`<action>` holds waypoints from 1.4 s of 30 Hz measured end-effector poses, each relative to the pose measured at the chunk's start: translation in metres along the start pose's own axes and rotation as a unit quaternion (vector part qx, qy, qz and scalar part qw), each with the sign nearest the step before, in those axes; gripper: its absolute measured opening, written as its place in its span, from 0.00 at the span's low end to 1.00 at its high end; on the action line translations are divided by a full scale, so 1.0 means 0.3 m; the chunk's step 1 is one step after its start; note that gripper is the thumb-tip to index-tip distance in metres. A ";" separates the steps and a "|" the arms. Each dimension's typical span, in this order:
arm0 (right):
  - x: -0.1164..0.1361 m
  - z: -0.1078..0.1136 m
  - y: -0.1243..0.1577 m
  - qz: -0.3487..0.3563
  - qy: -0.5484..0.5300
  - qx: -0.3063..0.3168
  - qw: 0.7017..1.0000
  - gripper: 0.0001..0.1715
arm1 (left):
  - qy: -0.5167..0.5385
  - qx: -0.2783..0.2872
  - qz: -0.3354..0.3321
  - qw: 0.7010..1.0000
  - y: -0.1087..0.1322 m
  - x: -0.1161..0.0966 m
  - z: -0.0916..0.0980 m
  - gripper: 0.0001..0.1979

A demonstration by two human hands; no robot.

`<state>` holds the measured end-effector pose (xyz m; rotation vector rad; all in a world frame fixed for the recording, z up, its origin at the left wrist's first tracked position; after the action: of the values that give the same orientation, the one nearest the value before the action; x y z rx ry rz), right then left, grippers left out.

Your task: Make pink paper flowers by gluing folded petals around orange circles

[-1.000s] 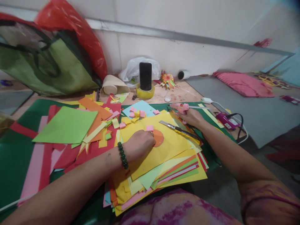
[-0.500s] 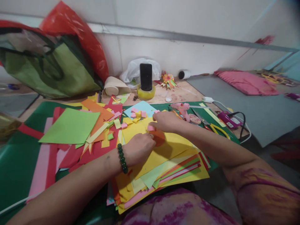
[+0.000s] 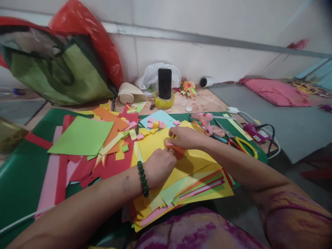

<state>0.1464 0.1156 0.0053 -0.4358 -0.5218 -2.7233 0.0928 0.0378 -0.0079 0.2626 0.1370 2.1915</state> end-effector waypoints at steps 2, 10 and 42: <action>0.024 -0.013 0.021 0.060 0.014 -0.001 0.998 0.16 | -0.008 0.015 0.002 1.000 0.001 -0.006 0.002 0.11; 0.003 -0.044 0.015 0.099 0.040 -0.040 0.994 0.08 | -0.020 0.038 0.002 0.999 0.004 -0.015 0.010 0.10; -0.108 0.058 0.301 0.197 -0.341 -0.316 0.863 0.08 | 0.387 -0.070 0.095 0.915 -0.038 0.170 0.038 0.09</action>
<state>0.2134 0.0519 0.0365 -1.5111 0.3261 -2.2068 0.0751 0.0857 0.0079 -0.7167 0.4023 2.3682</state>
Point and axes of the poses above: each hand's wrist, its own y-axis away from the middle knuckle, its own z-axis out of the back of the hand, x = y × z, the point moved 8 cm from there along -y, towards the middle knuckle, and after that the axes turned 13 degrees about -y, right-handed, at the moved point
